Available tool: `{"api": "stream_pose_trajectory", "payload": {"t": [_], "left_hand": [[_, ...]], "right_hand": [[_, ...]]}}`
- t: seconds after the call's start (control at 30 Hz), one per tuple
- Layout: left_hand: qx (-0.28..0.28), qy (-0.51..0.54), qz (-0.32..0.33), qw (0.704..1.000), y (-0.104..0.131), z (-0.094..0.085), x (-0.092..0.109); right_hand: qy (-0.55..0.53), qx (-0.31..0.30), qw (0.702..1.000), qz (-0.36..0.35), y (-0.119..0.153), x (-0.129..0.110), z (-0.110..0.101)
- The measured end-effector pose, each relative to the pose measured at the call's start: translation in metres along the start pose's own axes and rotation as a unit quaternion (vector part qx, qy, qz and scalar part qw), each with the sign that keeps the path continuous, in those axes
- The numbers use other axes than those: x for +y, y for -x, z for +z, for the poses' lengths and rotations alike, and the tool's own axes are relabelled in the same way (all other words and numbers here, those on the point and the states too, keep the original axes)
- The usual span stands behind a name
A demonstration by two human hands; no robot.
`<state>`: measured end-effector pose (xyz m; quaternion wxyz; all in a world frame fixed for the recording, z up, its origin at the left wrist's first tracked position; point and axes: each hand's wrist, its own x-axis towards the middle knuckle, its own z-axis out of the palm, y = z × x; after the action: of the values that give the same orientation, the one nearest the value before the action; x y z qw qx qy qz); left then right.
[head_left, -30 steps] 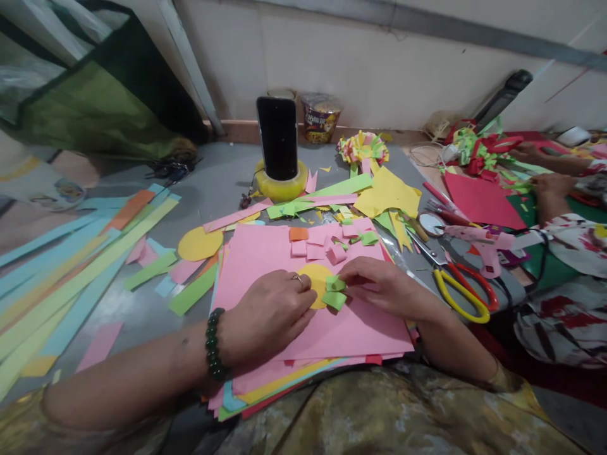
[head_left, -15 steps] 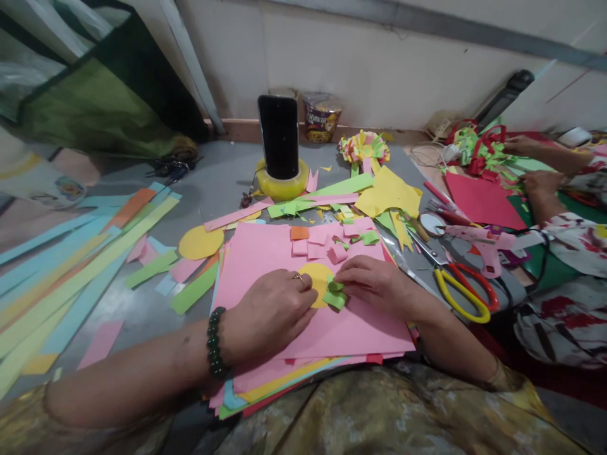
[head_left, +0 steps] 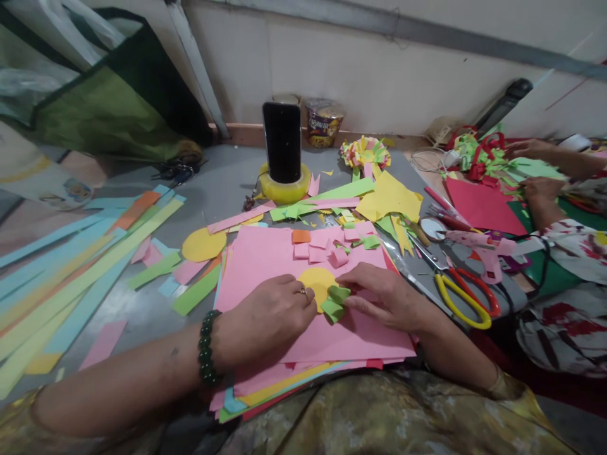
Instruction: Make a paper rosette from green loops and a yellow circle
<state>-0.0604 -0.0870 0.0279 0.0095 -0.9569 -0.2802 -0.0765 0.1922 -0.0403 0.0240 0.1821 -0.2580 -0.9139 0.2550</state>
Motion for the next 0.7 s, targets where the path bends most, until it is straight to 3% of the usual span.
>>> {"api": "stream_pose_trajectory", "payload": {"t": [0.13, 0.27, 0.33, 0.4, 0.43, 0.47, 0.53, 0.57, 0.6, 0.63, 0.67, 0.7], "left_hand": [[-0.031, 0.011, 0.001, 0.999, 0.0, -0.004, -0.003], [-0.071, 0.072, -0.052, 0.994, 0.0, -0.008, 0.0], [-0.079, 0.102, -0.079, 0.988, 0.001, -0.008, 0.002], [-0.083, 0.129, -0.102, 0.983, 0.002, -0.006, 0.004], [-0.085, 0.14, -0.112, 0.98, 0.002, -0.005, 0.004], [-0.084, 0.148, -0.12, 0.978, 0.003, -0.003, 0.004], [-0.08, 0.16, -0.127, 0.976, 0.004, 0.0, 0.004], [-0.077, 0.163, -0.127, 0.975, 0.004, 0.001, 0.004], [-0.075, 0.165, -0.125, 0.975, 0.005, 0.002, 0.003], [-0.075, 0.166, -0.124, 0.975, 0.005, 0.001, 0.003], [-0.077, 0.165, -0.124, 0.975, 0.005, 0.0, 0.003], [-0.08, 0.162, -0.124, 0.976, 0.005, -0.001, 0.004]], "right_hand": [[-0.024, -0.029, 0.999, 0.017, 0.003, -0.008, -0.002], [-0.034, -0.026, 0.999, -0.001, 0.013, -0.02, -0.004], [-0.02, 0.019, 1.0, 0.002, 0.022, -0.023, -0.006], [0.025, 0.15, 0.988, 0.015, 0.035, -0.017, -0.011], [0.063, 0.259, 0.964, 0.024, 0.042, -0.011, -0.015], [0.108, 0.381, 0.918, 0.039, 0.051, -0.003, -0.021], [0.199, 0.609, 0.763, 0.085, 0.07, 0.016, -0.036], [0.234, 0.678, 0.685, 0.125, 0.081, 0.025, -0.045], [0.258, 0.72, 0.622, 0.172, 0.092, 0.034, -0.055], [0.267, 0.724, 0.593, 0.228, 0.102, 0.04, -0.064], [0.274, 0.687, 0.603, 0.299, 0.11, 0.046, -0.073], [0.272, 0.622, 0.631, 0.374, 0.116, 0.049, -0.08]]}}
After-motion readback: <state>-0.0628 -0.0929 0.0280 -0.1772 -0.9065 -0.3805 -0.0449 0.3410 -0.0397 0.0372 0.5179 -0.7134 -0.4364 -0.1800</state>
